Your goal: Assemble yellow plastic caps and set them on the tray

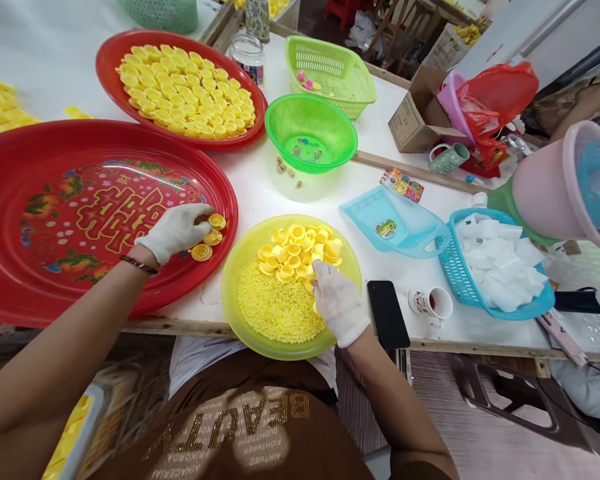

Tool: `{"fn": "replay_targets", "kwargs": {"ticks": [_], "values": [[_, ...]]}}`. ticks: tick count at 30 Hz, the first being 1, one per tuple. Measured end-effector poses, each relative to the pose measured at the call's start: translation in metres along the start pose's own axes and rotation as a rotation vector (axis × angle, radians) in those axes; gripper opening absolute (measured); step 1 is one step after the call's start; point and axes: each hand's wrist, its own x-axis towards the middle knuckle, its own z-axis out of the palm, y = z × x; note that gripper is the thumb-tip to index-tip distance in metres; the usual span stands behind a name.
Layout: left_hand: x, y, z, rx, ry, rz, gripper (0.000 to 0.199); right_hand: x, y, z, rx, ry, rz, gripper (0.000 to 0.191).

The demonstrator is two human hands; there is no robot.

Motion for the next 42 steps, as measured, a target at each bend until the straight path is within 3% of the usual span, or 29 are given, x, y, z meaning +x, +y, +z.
{"fn": "replay_targets", "kwargs": {"ticks": [4,7,11,15,17,19,24,28,31,34,37,42], "values": [[-0.022,0.027,-0.005,0.075,0.19,0.069,0.011,0.003,0.0,0.0,0.004,0.012,0.021,0.025],[-0.047,0.061,0.007,-0.006,0.268,0.186,0.02,0.007,-0.001,0.0,0.008,-0.033,0.016,0.019],[-0.077,0.105,0.042,-0.228,0.051,0.352,0.019,0.005,0.001,-0.002,0.084,-0.002,-0.009,0.013],[-0.085,0.13,0.065,-0.461,-0.232,0.259,0.026,-0.006,0.002,-0.006,0.279,0.097,-0.16,0.015],[-0.084,0.132,0.065,-0.602,-0.372,0.213,0.029,-0.012,0.001,-0.008,0.36,0.106,-0.232,0.017],[-0.084,0.128,0.058,-0.677,-0.421,0.197,0.029,-0.018,-0.004,-0.009,0.411,0.061,-0.213,0.016],[-0.095,0.105,0.039,-0.457,-0.062,0.211,0.022,-0.024,-0.037,-0.012,0.254,-0.286,-0.136,0.026],[-0.107,0.094,0.043,-0.411,0.015,0.218,0.029,-0.013,-0.065,-0.008,0.137,-0.391,-0.19,0.036],[-0.109,0.095,0.051,-0.473,-0.009,0.21,0.028,-0.003,-0.067,0.002,0.26,-0.361,-0.219,0.032],[-0.106,0.098,0.054,-0.577,-0.061,0.165,0.025,0.0,-0.052,0.006,0.374,-0.332,-0.27,0.021],[-0.103,0.101,0.053,-0.641,-0.111,0.114,0.023,-0.001,-0.035,-0.007,0.519,-0.263,-0.296,0.012],[-0.102,0.108,0.058,-0.664,-0.226,0.107,0.024,-0.001,-0.029,-0.041,0.631,-0.007,-0.3,0.007]]}}
